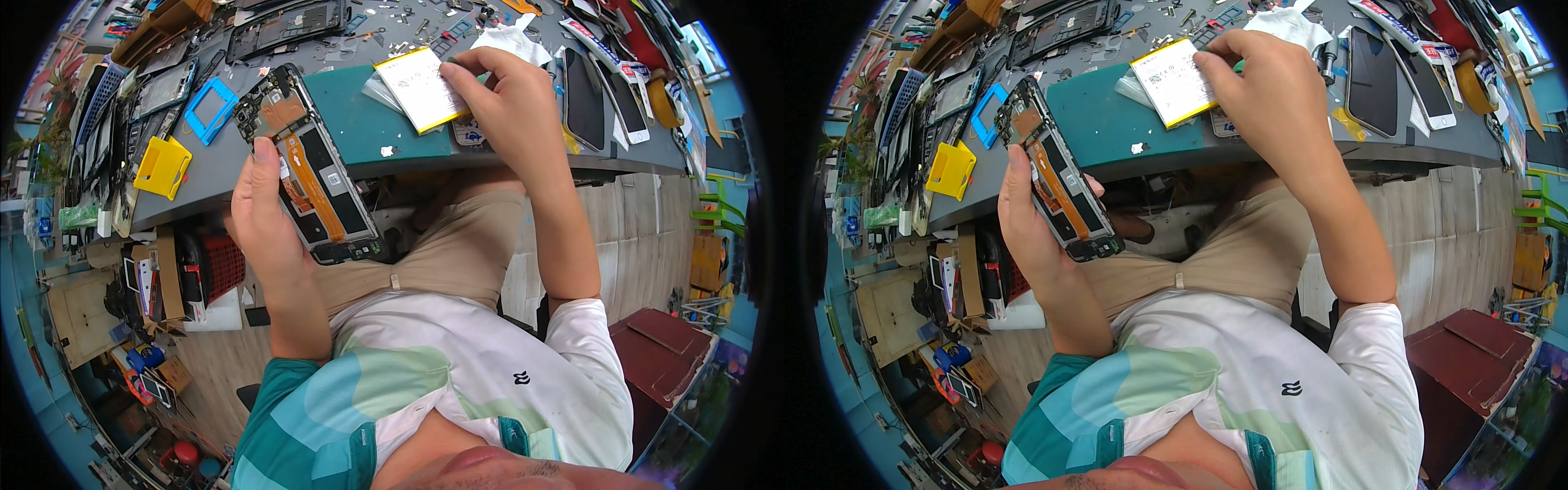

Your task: The person applies adhesive to the edges of a smartphone frame, then aligns and presses a screen assembly onto the frame. They inspect the edges and internal components, handling the device and a tube of adhesive.

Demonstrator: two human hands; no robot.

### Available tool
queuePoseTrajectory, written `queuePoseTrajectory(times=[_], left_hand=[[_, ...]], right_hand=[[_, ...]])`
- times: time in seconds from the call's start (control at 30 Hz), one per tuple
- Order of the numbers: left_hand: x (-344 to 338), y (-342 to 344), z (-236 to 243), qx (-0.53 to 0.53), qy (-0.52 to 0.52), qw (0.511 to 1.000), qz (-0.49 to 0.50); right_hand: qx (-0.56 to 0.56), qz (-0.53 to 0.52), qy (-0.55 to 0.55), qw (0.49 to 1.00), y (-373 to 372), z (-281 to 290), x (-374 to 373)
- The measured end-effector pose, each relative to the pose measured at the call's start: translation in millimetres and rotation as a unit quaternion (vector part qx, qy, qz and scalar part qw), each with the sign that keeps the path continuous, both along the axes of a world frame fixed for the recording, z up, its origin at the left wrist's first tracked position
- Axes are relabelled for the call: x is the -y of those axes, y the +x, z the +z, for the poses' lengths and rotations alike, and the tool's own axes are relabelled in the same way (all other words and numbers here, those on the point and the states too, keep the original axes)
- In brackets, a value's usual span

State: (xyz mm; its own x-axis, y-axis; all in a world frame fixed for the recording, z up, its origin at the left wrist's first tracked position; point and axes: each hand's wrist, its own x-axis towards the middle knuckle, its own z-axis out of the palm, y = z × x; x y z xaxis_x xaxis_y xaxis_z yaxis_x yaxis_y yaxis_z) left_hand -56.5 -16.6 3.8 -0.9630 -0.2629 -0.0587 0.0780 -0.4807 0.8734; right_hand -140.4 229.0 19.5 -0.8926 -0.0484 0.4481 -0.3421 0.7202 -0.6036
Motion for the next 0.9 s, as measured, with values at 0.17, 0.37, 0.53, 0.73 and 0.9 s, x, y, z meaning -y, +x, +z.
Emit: queuePoseTrajectory(times=[0.17,0.37,0.53,0.73,0.9], left_hand=[[0.8,-1.3,6.5,0.001,0.066,0.990,-0.122],[-9.9,-9.6,11.0,-0.026,0.140,0.981,-0.133],[-17.6,-8.4,14.1,-0.045,0.186,0.978,-0.085],[-17.8,-5.9,12.2,-0.069,0.116,0.991,0.002],[-11.6,2.1,0.5,-0.077,0.032,0.996,-0.030]], right_hand=[[-0.022,0.009,-0.092,0.995,3.3,8.7,4.5],[-0.080,-0.005,-0.171,0.982,15.1,17.6,3.8],[-0.247,0.050,-0.080,0.965,23.5,18.6,13.0],[-0.340,0.221,0.142,0.903,38.0,-12.0,28.6],[-0.255,0.278,0.111,0.920,47.0,1.0,21.7]])
